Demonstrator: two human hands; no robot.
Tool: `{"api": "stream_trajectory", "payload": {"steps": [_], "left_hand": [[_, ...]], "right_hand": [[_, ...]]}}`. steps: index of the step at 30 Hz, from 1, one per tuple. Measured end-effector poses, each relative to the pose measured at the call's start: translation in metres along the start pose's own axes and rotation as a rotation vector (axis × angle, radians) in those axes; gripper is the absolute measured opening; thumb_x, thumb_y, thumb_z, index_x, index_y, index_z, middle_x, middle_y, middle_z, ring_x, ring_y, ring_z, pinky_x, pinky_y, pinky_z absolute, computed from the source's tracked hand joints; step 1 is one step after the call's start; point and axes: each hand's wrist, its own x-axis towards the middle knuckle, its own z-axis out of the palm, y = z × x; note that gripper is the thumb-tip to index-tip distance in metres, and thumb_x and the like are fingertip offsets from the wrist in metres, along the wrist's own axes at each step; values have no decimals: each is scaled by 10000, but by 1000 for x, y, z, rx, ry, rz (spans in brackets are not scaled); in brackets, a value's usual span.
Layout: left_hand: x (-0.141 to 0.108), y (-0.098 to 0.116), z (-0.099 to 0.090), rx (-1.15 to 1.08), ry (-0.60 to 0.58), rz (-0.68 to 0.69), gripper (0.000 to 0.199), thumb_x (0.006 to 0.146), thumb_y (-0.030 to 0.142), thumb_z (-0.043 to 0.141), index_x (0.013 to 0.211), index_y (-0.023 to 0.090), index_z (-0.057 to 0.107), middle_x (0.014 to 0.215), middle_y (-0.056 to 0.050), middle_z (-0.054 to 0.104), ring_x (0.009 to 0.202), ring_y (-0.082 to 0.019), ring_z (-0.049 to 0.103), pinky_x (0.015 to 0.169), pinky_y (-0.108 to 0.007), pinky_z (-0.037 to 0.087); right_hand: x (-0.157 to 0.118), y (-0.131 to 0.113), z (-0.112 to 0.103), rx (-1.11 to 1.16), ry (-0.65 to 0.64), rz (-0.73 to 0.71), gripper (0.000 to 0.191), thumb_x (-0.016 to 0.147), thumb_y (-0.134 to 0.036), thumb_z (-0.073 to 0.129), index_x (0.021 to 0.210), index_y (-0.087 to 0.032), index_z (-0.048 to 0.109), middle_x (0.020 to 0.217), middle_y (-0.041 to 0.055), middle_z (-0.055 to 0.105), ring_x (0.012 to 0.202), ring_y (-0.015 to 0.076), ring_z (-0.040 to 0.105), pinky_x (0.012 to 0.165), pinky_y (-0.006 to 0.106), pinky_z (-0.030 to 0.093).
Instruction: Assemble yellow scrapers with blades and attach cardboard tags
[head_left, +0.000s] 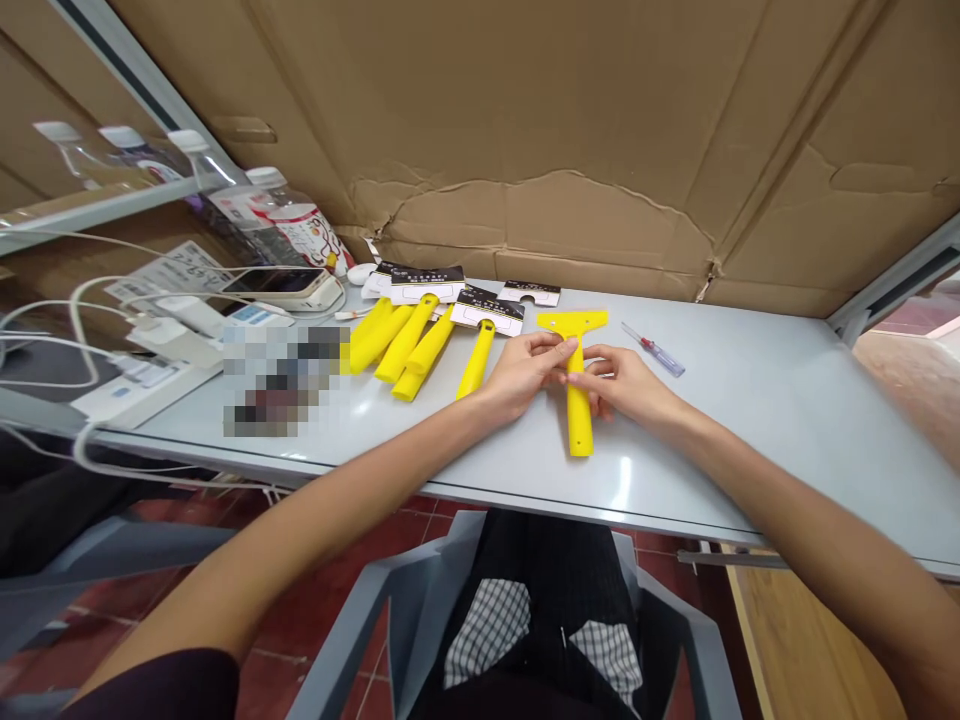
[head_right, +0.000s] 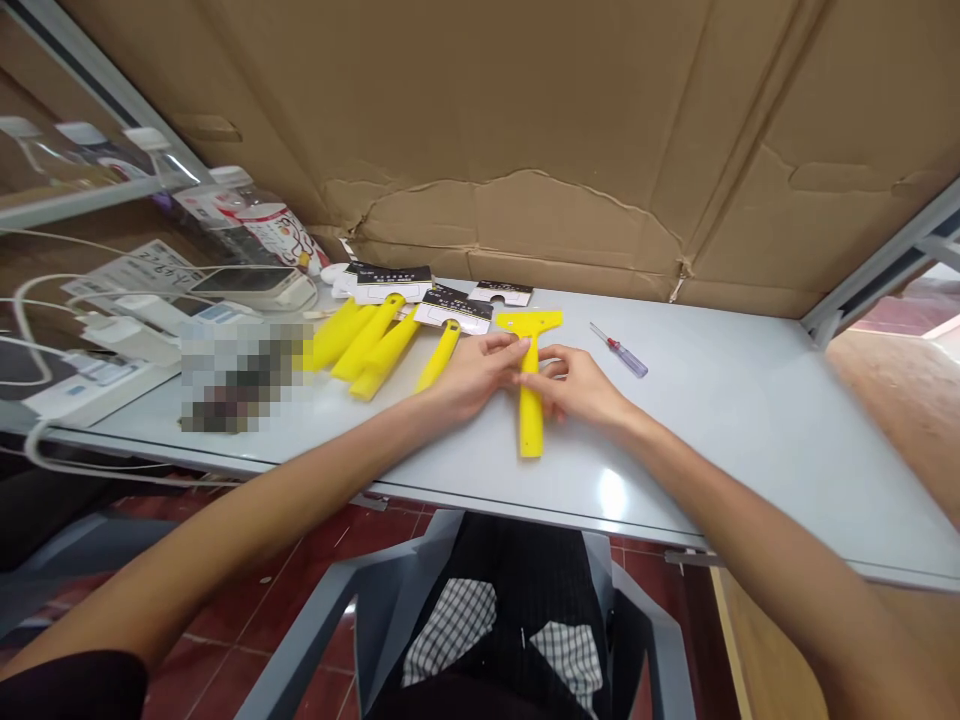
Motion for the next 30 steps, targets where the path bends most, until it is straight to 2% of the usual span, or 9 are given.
{"api": "stream_trajectory", "payload": {"steps": [3,6,8,11,13,15,18,23,30], "left_hand": [[-3,9,-5,277,-91,-39,319,840,426,874,821,132,751,943,-126,750,624,-118,629,553,-278,510],[-11,28,-10,602,-98,30,204,909,347,766,848,153,783,919,-127,777,550,-122,609,500,-276,451],[-11,39,-14,777,-118,133,134,896,301,752,900,177,803,867,-92,790,577,-144,646,575,-285,475],[1,49,-19,1094,-132,330,101,862,238,736,897,185,813,825,-70,788,716,-195,673,789,-343,518],[18,49,-19,1301,-172,411,185,855,185,698,995,179,820,873,-78,794,847,-236,676,923,-394,502],[35,44,-16,1430,-237,415,265,861,156,671,1082,159,818,946,-106,795,964,-269,664,946,-402,485],[54,35,-7,1522,-301,373,289,861,126,659,1095,138,828,962,-136,775,1078,-296,634,919,-378,471],[63,24,-2,1496,-283,403,230,874,137,675,1038,125,837,972,-139,770,939,-257,643,912,-390,471],[65,16,-8,1415,-266,416,149,862,216,748,955,150,844,906,-122,736,912,-266,656,927,-415,463]], "right_hand": [[3,-4,-14,34,37,62,375,899,-324,802,1192,-164,630,620,-21,633,529,157,597,445,256,475],[5,-5,-35,-26,63,118,309,916,-249,759,1187,-170,631,608,-15,635,510,149,570,450,252,453],[4,-1,-49,-59,89,151,335,921,-225,729,1233,-173,621,588,-20,617,504,156,556,447,255,431],[1,6,-63,-3,111,169,405,905,-179,710,1291,-166,589,609,-19,613,530,163,561,447,251,417],[-2,10,-66,26,109,157,402,901,-171,712,1281,-166,581,610,-26,601,524,156,545,437,245,404],[-5,11,-66,-4,101,137,381,900,-175,730,1251,-168,581,592,-40,583,509,147,524,423,239,397],[-9,10,-64,-93,79,90,348,935,-202,737,1243,-174,578,601,-55,585,495,123,500,434,225,420],[-11,9,-65,-138,42,97,365,929,-236,768,1243,-169,594,618,-46,608,479,129,518,422,240,434],[-11,8,-66,-142,36,113,358,925,-230,736,1253,-176,604,613,-36,588,501,141,509,426,256,419]]}}
